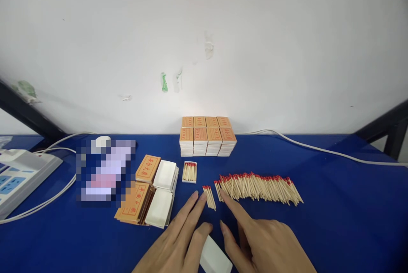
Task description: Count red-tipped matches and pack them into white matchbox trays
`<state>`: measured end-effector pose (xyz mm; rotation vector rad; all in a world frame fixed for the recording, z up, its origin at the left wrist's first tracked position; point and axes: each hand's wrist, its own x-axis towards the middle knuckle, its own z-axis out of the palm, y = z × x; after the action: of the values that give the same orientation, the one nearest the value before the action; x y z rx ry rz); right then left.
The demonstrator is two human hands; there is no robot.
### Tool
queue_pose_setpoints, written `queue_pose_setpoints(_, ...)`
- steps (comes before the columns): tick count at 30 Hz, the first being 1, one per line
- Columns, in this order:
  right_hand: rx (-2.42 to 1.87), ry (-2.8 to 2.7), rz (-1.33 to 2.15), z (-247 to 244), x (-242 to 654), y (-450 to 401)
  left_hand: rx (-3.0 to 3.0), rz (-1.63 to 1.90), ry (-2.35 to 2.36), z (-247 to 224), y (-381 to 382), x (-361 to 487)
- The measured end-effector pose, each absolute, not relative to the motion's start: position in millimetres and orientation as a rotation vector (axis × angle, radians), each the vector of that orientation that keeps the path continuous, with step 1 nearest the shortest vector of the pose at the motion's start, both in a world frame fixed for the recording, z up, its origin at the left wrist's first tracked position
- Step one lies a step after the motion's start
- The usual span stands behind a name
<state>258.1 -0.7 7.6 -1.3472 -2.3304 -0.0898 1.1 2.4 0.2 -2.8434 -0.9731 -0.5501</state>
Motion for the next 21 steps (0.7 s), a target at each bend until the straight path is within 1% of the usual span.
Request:
queue_pose_setpoints(8,-1.440,-2.258,0.083,5.6,261.3,-4.6,-2.878,-0.602,-0.987,1.3,2.5,1.2)
queue_pose_setpoints(21,-1.467,-2.251,0.153,0.4,262.9,-5.4,-2.804,-0.554,-0.954,4.4,2.7,3.4)
